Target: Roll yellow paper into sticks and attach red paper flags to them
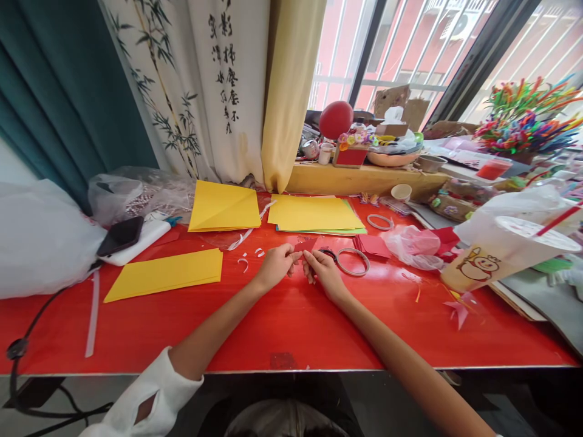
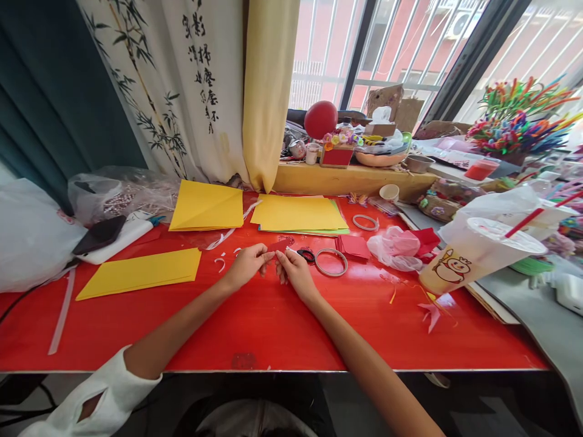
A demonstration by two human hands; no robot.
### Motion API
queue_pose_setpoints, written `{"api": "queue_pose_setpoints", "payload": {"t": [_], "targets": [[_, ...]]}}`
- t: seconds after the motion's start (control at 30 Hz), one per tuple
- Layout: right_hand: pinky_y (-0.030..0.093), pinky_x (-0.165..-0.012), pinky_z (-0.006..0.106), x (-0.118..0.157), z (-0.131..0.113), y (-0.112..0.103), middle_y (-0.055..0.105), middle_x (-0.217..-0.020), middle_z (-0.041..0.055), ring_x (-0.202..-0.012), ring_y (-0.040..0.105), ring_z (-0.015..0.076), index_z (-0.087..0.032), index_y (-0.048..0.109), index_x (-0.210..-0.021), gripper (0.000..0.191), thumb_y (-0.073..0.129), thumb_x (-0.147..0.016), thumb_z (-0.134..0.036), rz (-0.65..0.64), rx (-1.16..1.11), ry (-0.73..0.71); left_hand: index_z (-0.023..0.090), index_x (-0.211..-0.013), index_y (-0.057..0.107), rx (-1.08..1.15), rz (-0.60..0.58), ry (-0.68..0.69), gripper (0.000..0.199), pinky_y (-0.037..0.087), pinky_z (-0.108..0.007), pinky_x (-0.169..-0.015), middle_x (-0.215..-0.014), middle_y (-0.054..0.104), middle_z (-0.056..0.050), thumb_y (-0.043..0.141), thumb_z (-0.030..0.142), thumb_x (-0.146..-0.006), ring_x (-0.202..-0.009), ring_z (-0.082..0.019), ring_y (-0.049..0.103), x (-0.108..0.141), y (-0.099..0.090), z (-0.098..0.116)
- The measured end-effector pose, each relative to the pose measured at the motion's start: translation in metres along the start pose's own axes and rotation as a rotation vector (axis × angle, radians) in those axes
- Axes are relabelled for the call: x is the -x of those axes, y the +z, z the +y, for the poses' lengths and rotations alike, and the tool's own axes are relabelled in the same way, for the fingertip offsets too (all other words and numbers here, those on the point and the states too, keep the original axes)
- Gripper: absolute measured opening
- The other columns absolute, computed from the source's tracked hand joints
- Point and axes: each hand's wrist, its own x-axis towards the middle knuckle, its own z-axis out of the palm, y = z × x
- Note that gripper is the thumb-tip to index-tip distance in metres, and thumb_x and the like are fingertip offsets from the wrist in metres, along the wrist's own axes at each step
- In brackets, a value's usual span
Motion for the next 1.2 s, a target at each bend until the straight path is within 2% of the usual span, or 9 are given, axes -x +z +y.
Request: {"api": "queue_pose_setpoints", "payload": {"t": [0.2, 0.37, 0.5, 0.6, 0.67, 0.73, 0.87, 1.07, 1.2], "targets": [[0.025, -0.034, 0.018, 0.001, 0.0, -0.004, 0.044, -0.045, -0.0074, -0.033, 0.035, 0.0036, -0.018, 0.048, -0.064, 0.038, 0.051, -0.083, -0.051, -0.072, 0.071, -0.029, 0.017, -0.067, 0.048, 0.097, -0.023, -0.011, 0.036, 0.04, -0.018, -0.045, -0.057, 0.051, 0.003, 0.049, 0.05, -0.08, -0.048, -0.008, 0.05, -0.004, -0.001, -0.004], [0.031, -0.037, 0.02, 0.0, 0.001, -0.002, 0.052, -0.052, -0.0049, -0.037, 0.044, 0.0062, -0.018, 0.047, -0.066, 0.039, 0.051, -0.081, -0.055, -0.18, 0.074, -0.001, 0.017, -0.065, 0.048, 0.082, 0.022, 0.017, 0.035, 0.04, -0.019, -0.049, -0.053, 0.049, 0.005, 0.05, 0.048, -0.08, -0.048, -0.008, 0.048, -0.002, -0.001, 0.0], [0.026, -0.035, 0.019, 0.001, -0.004, -0.002, 0.045, -0.046, -0.0067, -0.035, 0.037, 0.0044, -0.019, 0.044, -0.061, 0.042, 0.05, -0.081, -0.054, -0.178, 0.075, 0.016, 0.017, -0.066, 0.057, 0.0, 0.061, 0.024, 0.031, 0.044, -0.023, -0.058, -0.055, 0.057, 0.001, 0.052, 0.045, -0.081, -0.056, -0.013, 0.056, -0.018, -0.041, -0.005], [0.024, -0.035, 0.019, 0.002, -0.012, -0.004, 0.041, -0.04, -0.0068, -0.034, 0.033, 0.0046, -0.019, 0.04, -0.056, 0.045, 0.047, -0.084, -0.053, -0.196, 0.053, 0.034, 0.019, -0.089, 0.06, -0.038, 0.218, 0.025, 0.023, 0.045, -0.026, -0.077, -0.087, 0.066, -0.005, 0.051, 0.039, -0.083, -0.088, -0.017, 0.06, -0.031, -0.083, -0.011], [0.023, -0.035, 0.019, 0.003, -0.017, -0.005, 0.04, -0.038, -0.0065, -0.033, 0.032, 0.0047, -0.019, 0.039, -0.054, 0.046, 0.045, -0.085, -0.053, -0.203, 0.035, 0.042, 0.017, -0.101, 0.058, -0.035, 0.207, 0.018, 0.031, 0.044, -0.028, -0.082, -0.099, 0.066, -0.007, 0.049, 0.042, -0.084, -0.098, -0.019, 0.059, -0.032, -0.096, -0.012], [0.022, -0.035, 0.019, 0.003, -0.018, -0.006, 0.04, -0.038, -0.0064, -0.032, 0.032, 0.0044, -0.019, 0.039, -0.054, 0.046, 0.046, -0.084, -0.053, -0.208, 0.024, 0.057, 0.015, -0.1, 0.06, -0.01, 0.066, 0.018, 0.04, 0.047, -0.029, -0.08, -0.094, 0.067, -0.008, 0.042, 0.049, -0.086, -0.092, -0.018, 0.061, -0.025, -0.09, -0.007], [0.024, -0.033, 0.018, 0.001, -0.01, -0.004, 0.044, -0.042, -0.0064, -0.032, 0.036, 0.0046, -0.018, 0.044, -0.059, 0.042, 0.051, -0.081, -0.054, -0.196, 0.005, 0.096, 0.015, -0.088, 0.064, 0.056, -0.244, 0.054, 0.033, 0.051, -0.026, -0.069, -0.08, 0.068, -0.005, 0.053, 0.045, -0.081, -0.075, -0.015, 0.063, -0.008, -0.052, 0.009], [0.037, -0.035, 0.018, -0.004, -0.001, -0.004, 0.055, -0.062, -0.0048, -0.04, 0.05, 0.0064, -0.018, 0.051, -0.085, 0.035, 0.056, -0.077, -0.053, -0.112, -0.055, 0.11, 0.015, -0.091, 0.062, 0.033, -0.173, 0.115, 0.027, 0.048, -0.023, -0.068, -0.084, 0.065, -0.003, 0.05, 0.039, -0.084, -0.072, -0.011, 0.059, -0.002, -0.029, 0.009], [0.046, -0.041, 0.021, -0.004, -0.001, -0.002, 0.057, -0.076, -0.0017, -0.05, 0.058, 0.0091, -0.02, 0.049, -0.115, 0.05, 0.059, -0.075, -0.049, -0.113, -0.094, 0.114, 0.017, -0.095, 0.062, -0.039, -0.136, 0.164, 0.026, 0.045, -0.023, -0.07, -0.087, 0.065, -0.002, 0.049, 0.037, -0.085, -0.075, -0.012, 0.059, 0.0, -0.026, 0.008]]}}
